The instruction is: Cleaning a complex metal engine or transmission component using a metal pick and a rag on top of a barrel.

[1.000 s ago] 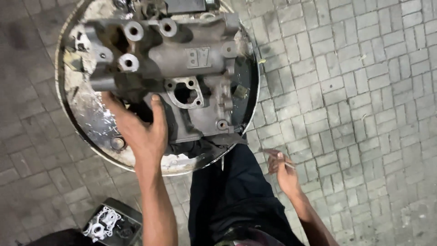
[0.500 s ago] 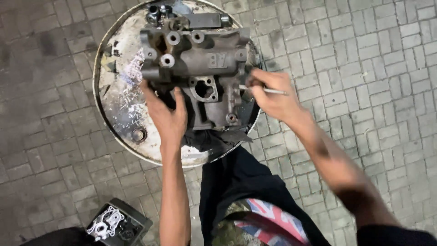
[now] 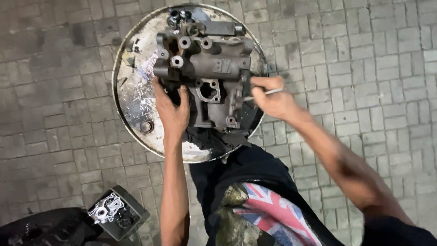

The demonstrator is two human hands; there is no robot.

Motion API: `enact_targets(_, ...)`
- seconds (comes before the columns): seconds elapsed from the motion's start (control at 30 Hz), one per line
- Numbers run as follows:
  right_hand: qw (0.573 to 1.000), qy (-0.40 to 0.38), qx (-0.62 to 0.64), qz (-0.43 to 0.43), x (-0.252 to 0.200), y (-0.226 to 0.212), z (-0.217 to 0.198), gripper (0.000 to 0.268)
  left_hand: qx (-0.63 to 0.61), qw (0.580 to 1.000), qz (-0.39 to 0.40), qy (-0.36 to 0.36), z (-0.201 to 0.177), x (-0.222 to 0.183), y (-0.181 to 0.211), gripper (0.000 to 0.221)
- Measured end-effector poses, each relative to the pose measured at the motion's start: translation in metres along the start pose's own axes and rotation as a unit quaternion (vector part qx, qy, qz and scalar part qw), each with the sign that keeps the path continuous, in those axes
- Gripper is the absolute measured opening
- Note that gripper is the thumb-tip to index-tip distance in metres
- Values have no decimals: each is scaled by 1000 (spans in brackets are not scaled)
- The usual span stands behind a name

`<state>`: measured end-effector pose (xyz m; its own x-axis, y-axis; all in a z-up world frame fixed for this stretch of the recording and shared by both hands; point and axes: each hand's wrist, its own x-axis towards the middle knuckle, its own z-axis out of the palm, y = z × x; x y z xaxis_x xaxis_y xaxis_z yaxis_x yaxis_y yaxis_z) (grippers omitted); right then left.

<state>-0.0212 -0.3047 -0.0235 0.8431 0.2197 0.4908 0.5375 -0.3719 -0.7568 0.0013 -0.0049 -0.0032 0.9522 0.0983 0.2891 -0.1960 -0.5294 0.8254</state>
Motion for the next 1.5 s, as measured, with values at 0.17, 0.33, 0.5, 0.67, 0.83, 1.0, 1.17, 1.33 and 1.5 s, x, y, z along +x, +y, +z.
enact_targets(0.17, 963, 1, 14, 269, 6, -20, -21, 21, -1, 1000, 9, 7, 1, -1, -5, 62)
enact_targets(0.33, 985, -18, 14, 171, 16, -34, 7, 24, 5, 999, 38, 21, 0, -7, -3, 56)
enact_targets(0.5, 967, -6, 73, 246, -2, -42, 6, 22, -176, 960, 72, 204, -9, -31, -13, 31)
enact_targets(0.67, 937, 99, 144, 302, -40, -49, 18, 24, -115, 943, -143, 276, -18, -169, -103, 25)
enact_targets(0.83, 870, 220, 237, 373, -67, -51, 25, 18, -123, 916, -255, 284, -27, -255, -109, 21)
enact_targets(1.0, 903, 110, 285, 301, -79, -48, 11, 17, -68, 936, -234, 255, -31, -277, -128, 24)
enact_targets(1.17, 847, 157, 385, 330, -81, -35, -5, 25, -47, 945, -206, 250, -37, -259, -129, 22)
enact_targets(1.33, 755, 317, 274, 505, -103, 27, 6, 41, 6, 975, -169, 147, -24, -208, -109, 21)
enact_targets(1.5, 809, 23, 51, 585, -102, 71, 39, 27, 45, 964, -254, -69, 0, -160, -81, 66)
